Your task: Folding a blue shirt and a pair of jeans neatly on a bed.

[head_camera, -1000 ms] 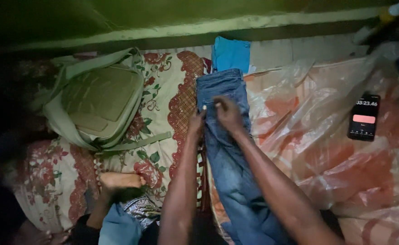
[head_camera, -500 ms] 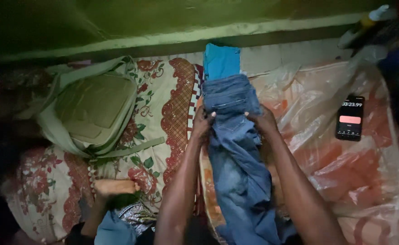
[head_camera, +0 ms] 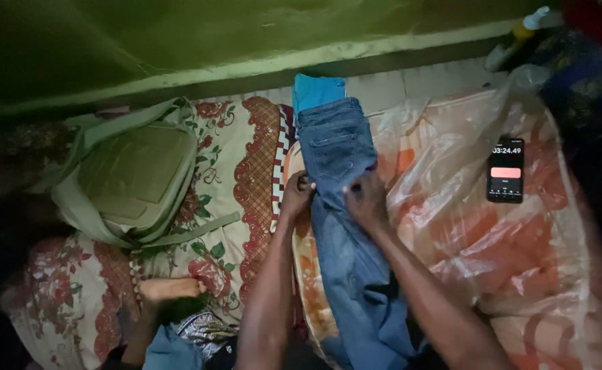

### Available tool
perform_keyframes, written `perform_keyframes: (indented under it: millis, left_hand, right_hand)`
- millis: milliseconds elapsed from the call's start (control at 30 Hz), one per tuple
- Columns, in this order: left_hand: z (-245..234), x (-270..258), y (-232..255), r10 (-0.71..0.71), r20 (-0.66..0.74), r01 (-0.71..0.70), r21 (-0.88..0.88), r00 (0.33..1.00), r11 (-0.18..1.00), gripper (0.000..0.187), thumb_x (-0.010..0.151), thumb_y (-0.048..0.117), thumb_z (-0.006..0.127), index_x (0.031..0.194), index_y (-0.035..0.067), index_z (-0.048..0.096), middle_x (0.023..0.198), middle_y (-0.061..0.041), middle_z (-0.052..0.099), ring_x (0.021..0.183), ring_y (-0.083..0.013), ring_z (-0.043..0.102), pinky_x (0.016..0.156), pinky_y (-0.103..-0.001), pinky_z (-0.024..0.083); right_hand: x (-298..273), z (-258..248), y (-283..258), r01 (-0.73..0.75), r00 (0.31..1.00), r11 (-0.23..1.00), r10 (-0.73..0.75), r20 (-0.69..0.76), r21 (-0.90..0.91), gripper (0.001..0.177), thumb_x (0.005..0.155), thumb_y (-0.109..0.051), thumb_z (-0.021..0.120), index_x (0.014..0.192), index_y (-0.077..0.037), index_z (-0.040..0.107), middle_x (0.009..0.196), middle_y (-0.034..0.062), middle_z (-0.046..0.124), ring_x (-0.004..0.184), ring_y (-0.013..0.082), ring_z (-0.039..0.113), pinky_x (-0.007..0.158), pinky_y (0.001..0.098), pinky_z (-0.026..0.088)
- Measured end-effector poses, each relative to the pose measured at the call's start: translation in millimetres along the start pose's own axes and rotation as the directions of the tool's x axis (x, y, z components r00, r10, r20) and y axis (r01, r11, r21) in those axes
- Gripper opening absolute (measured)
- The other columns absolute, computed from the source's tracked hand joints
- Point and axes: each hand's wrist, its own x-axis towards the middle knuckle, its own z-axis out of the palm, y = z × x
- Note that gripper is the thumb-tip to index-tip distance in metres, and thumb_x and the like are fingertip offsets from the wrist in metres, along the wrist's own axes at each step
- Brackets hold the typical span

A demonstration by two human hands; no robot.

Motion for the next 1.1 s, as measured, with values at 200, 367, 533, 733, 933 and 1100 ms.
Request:
perform_keyframes:
  millis: [200, 367, 533, 733, 933, 1100]
  left_hand:
    - [-4, -31, 67, -0.042, -0.033, 0.050, 0.324, 0.999, 0.945, 0.043, 0.086, 0.018, 0.074, 0.125, 0.003, 0.063, 0.102, -0.018, 0.072, 0.091, -0.0303, 0.070, 0.081, -0.040, 0.056]
    - [2, -49, 64, 0.144, -0.262, -0.048, 0.341, 0.954, 0.939, 0.025, 0.092, 0.010, 0.060, 0.115, 0.002, 0.066, 0.100, -0.021, 0.070, 0.092, -0.0361, 0.069, 0.082, -0.043, 0.055]
    - [14, -101, 68, 0.381, -0.305, -0.210, 0.470, 0.873, 0.858, 0.016, 0.092, 0.011, 0.065, 0.105, 0.002, 0.070, 0.095, -0.020, 0.069, 0.092, -0.0380, 0.066, 0.081, -0.044, 0.052]
    - [29, -129, 69, -0.180, 0.036, 0.181, -0.032, 0.983, 0.983, 0.040, 0.101, 0.038, 0.067, 0.104, -0.001, 0.072, 0.091, -0.014, 0.073, 0.083, -0.0187, 0.065, 0.077, -0.036, 0.053]
    - [30, -121, 19, -0.220, -0.143, 0.205, -0.113, 0.965, 0.972, 0.033, 0.093, 0.024, 0.062, 0.112, -0.002, 0.070, 0.091, -0.015, 0.074, 0.080, -0.0219, 0.064, 0.073, -0.038, 0.053]
    - [29, -133, 41, -0.128, -0.139, 0.124, -0.034, 0.982, 0.992, 0.036, 0.090, 0.027, 0.068, 0.114, 0.000, 0.067, 0.100, -0.015, 0.076, 0.088, -0.0243, 0.070, 0.079, -0.038, 0.055]
  right_hand:
    - [-34, -35, -53, -0.008, 0.998, 0.991, 0.017, 0.065, -0.135, 0.039, 0.080, -0.037, 0.081, 0.105, -0.009, 0.068, 0.106, 0.0142, 0.060, 0.104, 0.0390, 0.057, 0.089, 0.0552, 0.045]
    - [-54, -49, -51, -0.046, 0.991, 0.988, 0.064, 0.116, -0.150, 0.034, 0.079, -0.036, 0.080, 0.100, -0.011, 0.069, 0.108, 0.0118, 0.060, 0.107, 0.0367, 0.056, 0.086, 0.0544, 0.044]
    - [-72, -36, -40, -0.003, 0.992, 0.979, 0.028, 0.124, -0.203, 0.024, 0.080, -0.032, 0.079, 0.088, -0.013, 0.068, 0.104, 0.0137, 0.061, 0.103, 0.0380, 0.059, 0.082, 0.0528, 0.047]
    - [-101, 10, -42, -0.067, 0.987, 0.986, 0.044, 0.152, 0.150, 0.016, 0.091, -0.018, 0.068, 0.101, -0.005, 0.066, 0.095, 0.0223, 0.066, 0.087, 0.0441, 0.065, 0.076, 0.0520, 0.052]
    - [-127, -10, -48, 0.078, 0.881, 0.929, -0.234, 0.410, 0.361, 0.037, 0.078, -0.015, 0.067, 0.112, -0.001, 0.063, 0.103, 0.0250, 0.068, 0.097, 0.0455, 0.067, 0.084, 0.0522, 0.054]
    - [-148, -45, -81, -0.074, 0.778, 0.979, 0.177, 0.602, -0.192, 0.030, 0.084, -0.019, 0.066, 0.109, -0.003, 0.061, 0.107, 0.0242, 0.066, 0.100, 0.0464, 0.064, 0.084, 0.0567, 0.051]
